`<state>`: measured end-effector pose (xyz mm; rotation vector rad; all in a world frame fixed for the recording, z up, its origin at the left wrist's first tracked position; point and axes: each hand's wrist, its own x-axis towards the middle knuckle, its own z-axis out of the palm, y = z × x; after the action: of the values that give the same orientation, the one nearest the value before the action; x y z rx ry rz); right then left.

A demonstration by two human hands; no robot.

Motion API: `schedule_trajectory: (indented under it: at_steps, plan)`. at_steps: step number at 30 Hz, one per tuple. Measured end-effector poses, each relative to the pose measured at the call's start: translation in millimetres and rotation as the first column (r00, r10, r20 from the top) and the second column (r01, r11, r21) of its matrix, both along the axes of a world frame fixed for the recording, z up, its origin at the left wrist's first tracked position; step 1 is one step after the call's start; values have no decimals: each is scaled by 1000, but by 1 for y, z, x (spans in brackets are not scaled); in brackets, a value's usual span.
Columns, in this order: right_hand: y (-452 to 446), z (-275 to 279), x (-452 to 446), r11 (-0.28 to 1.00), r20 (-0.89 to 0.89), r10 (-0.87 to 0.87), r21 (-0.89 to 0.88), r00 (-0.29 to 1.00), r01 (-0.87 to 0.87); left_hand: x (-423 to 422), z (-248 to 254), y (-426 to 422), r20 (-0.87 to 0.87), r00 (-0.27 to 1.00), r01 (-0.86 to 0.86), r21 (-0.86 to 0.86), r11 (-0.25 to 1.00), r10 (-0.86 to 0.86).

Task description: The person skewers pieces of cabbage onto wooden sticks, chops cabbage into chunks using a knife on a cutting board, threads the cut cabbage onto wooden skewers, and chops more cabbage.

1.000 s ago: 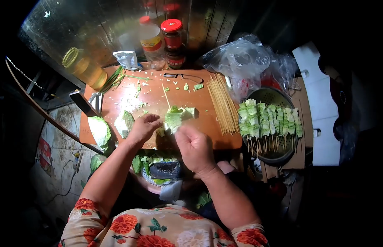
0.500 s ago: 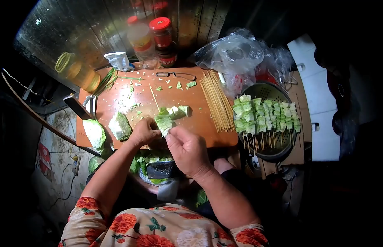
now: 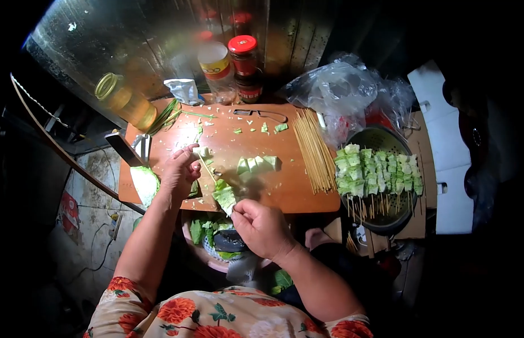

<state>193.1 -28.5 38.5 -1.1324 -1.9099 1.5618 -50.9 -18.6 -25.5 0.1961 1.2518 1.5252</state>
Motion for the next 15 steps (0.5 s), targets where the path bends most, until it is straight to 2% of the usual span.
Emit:
schedule_trajectory:
  at_steps: [9, 15]
  plan:
    - [-1, 0, -7, 1000, 26, 26, -12, 999, -26, -1, 12, -5, 32, 997, -68, 85, 994, 65]
    - [0, -3, -5, 997, 8, 29, -71, 1000, -28, 1, 16, -3, -64, 995, -63, 174, 983, 75]
